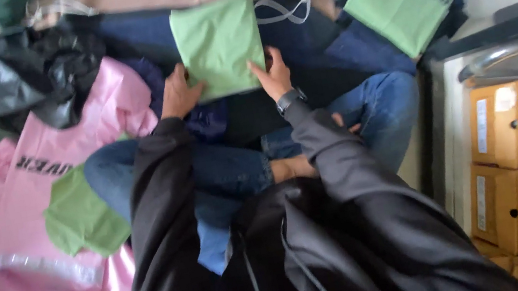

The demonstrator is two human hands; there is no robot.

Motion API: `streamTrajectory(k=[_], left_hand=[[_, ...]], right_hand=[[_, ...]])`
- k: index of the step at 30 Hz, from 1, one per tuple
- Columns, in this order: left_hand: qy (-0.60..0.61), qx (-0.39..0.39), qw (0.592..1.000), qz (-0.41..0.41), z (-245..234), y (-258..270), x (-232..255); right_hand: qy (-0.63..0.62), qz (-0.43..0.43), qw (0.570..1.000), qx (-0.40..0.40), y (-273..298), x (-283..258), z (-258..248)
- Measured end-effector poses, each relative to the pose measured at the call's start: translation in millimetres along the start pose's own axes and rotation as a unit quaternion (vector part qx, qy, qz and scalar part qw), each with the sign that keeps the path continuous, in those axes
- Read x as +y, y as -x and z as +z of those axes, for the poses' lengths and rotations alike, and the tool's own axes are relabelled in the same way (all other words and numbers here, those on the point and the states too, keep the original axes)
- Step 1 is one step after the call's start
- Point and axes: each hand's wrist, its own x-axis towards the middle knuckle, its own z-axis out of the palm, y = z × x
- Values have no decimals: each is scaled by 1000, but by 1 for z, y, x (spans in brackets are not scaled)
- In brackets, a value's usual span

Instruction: Folding a light green raincoat into a compact rectangular shape on the floor.

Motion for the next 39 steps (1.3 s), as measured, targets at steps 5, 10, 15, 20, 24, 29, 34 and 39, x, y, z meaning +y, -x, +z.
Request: streamTrajectory(k=[5, 10, 15, 20, 24, 29, 34, 39], left_hand=[[116, -211, 970, -38, -16, 16, 77], [-124, 121, 984, 51, 1, 21, 146], [-34, -9, 974, 225, -7, -25, 213], [-151, -59, 961, 225, 34, -67, 172], [-157, -92, 966, 184, 34, -73, 163], [-131, -95, 974, 158, 32, -73, 168], [-131, -105, 975, 148, 33, -75, 166], [-140, -104, 974, 148, 36, -73, 165]], right_hand=[[6, 68, 997, -30, -36, 29, -75], [217, -353, 903, 117, 4, -38, -141], [318, -354, 879, -9, 25, -70, -124], [346, -319, 871, -140, 33, -34, -95], [371, -295, 865, -164, 27, -36, -91], [401, -301, 849, -167, 27, -31, -86], [395, -295, 850, -185, 26, -32, -86], [395, -298, 850, -180, 26, -31, -85]])
